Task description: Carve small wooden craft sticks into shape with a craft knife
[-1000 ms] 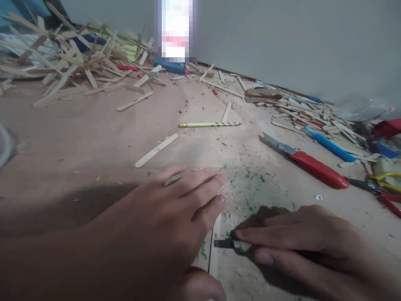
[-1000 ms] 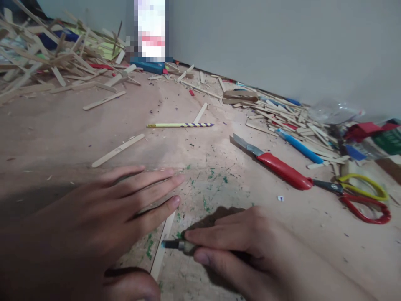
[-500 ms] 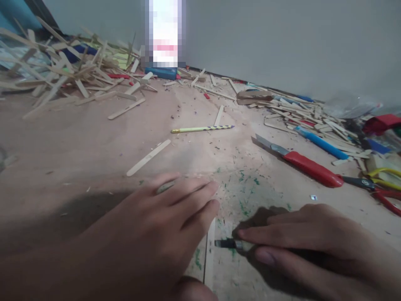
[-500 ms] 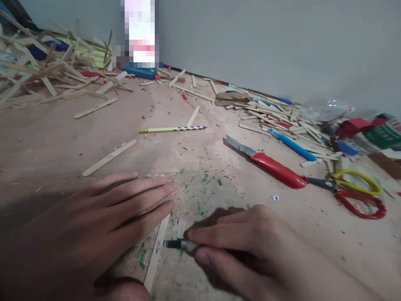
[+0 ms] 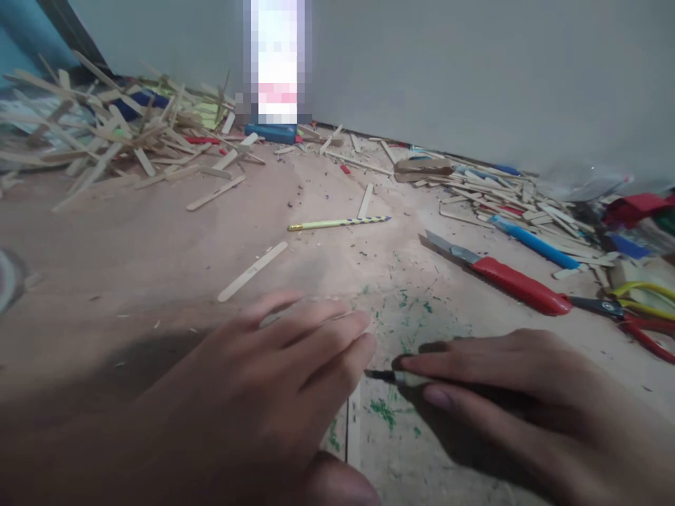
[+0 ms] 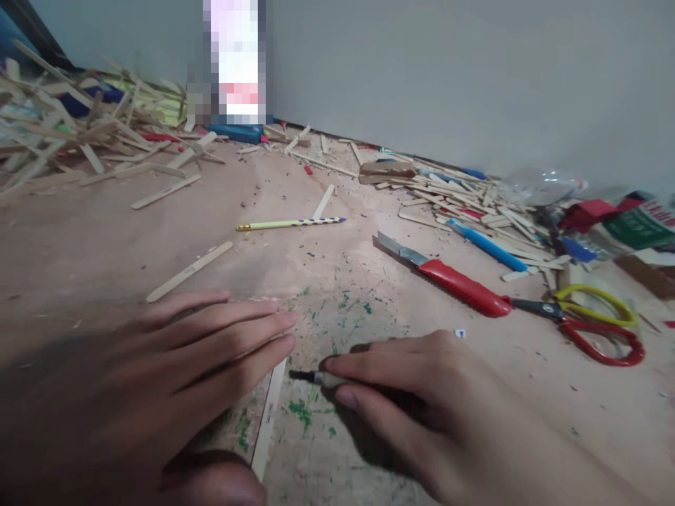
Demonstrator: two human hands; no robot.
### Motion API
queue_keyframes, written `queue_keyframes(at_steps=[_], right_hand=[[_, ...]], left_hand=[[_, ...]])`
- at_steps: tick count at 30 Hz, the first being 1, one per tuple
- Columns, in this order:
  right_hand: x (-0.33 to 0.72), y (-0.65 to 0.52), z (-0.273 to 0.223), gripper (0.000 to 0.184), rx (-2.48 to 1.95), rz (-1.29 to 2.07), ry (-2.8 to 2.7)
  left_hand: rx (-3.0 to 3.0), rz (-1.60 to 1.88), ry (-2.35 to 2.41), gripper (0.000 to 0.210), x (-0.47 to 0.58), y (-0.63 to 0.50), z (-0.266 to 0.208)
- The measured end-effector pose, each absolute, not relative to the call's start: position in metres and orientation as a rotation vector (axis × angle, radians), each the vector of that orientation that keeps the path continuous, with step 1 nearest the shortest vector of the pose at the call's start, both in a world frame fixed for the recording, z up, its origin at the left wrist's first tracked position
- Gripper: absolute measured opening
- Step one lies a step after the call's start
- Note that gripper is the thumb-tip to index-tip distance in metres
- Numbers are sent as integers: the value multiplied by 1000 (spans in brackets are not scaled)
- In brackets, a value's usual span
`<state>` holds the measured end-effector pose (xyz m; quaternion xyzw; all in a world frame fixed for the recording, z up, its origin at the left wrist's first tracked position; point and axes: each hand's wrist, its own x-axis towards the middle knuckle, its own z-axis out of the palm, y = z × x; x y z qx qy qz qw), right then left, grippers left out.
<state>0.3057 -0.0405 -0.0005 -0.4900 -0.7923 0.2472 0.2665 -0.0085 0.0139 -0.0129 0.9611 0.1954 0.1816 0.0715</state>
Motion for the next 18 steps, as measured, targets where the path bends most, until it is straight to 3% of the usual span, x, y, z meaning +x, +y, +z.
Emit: queue_keyframes(at_steps=[2, 5, 9, 14, 18], right_hand=[[305, -34, 0, 27, -1266, 565, -2199], [295, -28, -8, 21, -1236, 378, -2144], [265, -24, -25, 20, -1179, 317, -2161], [241, -18, -26, 13, -1043, 308, -2390], [240, -16, -19, 8, -976, 297, -2449]], left_hand=[[2852, 556, 655, 46, -6, 11, -8], [2712, 530, 742, 10, -2, 14, -5], [2514, 474, 932, 16, -8, 39, 5], [2539, 96, 1220, 10, -36, 79, 32], [2464, -131, 1445, 30, -57, 94, 37]])
